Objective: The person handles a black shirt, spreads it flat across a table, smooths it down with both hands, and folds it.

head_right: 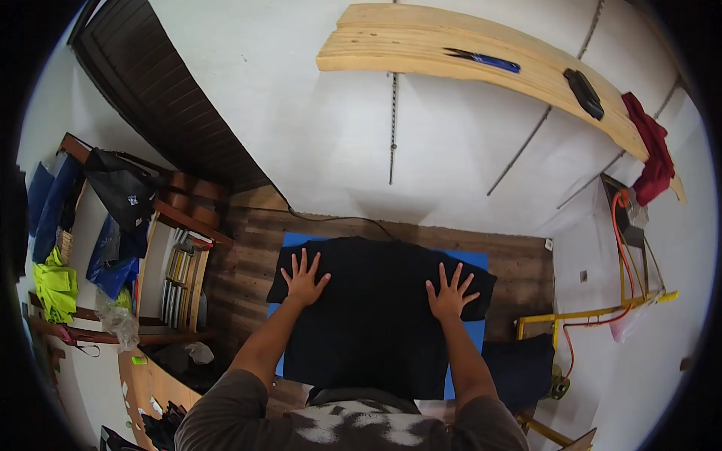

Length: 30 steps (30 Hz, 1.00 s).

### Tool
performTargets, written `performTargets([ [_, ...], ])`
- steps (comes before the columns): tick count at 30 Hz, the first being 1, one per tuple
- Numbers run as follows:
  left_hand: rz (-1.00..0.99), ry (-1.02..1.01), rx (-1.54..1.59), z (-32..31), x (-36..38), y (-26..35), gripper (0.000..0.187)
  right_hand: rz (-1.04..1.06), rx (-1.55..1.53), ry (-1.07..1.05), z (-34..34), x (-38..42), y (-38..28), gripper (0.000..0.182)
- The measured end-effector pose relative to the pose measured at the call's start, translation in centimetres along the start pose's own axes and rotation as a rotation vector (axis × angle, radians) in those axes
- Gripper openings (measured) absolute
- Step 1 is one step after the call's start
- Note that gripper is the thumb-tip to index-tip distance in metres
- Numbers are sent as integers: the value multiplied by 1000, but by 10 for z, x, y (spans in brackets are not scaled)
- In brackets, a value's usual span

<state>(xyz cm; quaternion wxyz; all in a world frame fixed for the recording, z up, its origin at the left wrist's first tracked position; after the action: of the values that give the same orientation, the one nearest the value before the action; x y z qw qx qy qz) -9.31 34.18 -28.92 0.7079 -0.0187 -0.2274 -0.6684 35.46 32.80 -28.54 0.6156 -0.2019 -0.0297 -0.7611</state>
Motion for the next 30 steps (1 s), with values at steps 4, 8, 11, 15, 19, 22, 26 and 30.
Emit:
performTargets([
  [4,100,-110,-57,-2,-30,-4,89,-27,81,-64,9,-29,-6,78],
  [8,92,-119,-41,20,-62,3,90,-3,91,-89,18,-69,-7,77],
  [11,187,-276,-54,28,-87,7,88,-14,130,-151,18,-99,-7,76],
  [15,130,-40,-214,20,-105,21,87,81,41,130,21,-89,-39,71],
  [19,40,38,-10,13,-75,28,84,-36,-23,48,6,-42,-35,70],
  [22,57,85,27,17,-60,-2,82,-25,-11,49,14,-39,-15,71],
  [26,66,-10,-6,23,-80,-9,83,22,46,-9,25,-65,-19,73],
  [30,145,-93,-49,24,-112,-6,84,26,107,30,20,-98,-25,70],
])
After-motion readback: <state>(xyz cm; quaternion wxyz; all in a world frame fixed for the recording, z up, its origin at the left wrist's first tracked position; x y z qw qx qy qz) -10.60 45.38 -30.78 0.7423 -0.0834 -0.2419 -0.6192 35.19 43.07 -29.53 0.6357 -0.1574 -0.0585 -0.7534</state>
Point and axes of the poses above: each hand's wrist, its own x-axis away from the middle knuckle, its own z-axis out of the back of the hand, y = z × x, the point moved 10 cm from there along -x, towards the middle knuckle, and after that the axes turned 11 degrees about -y, right-handed, at the moved point
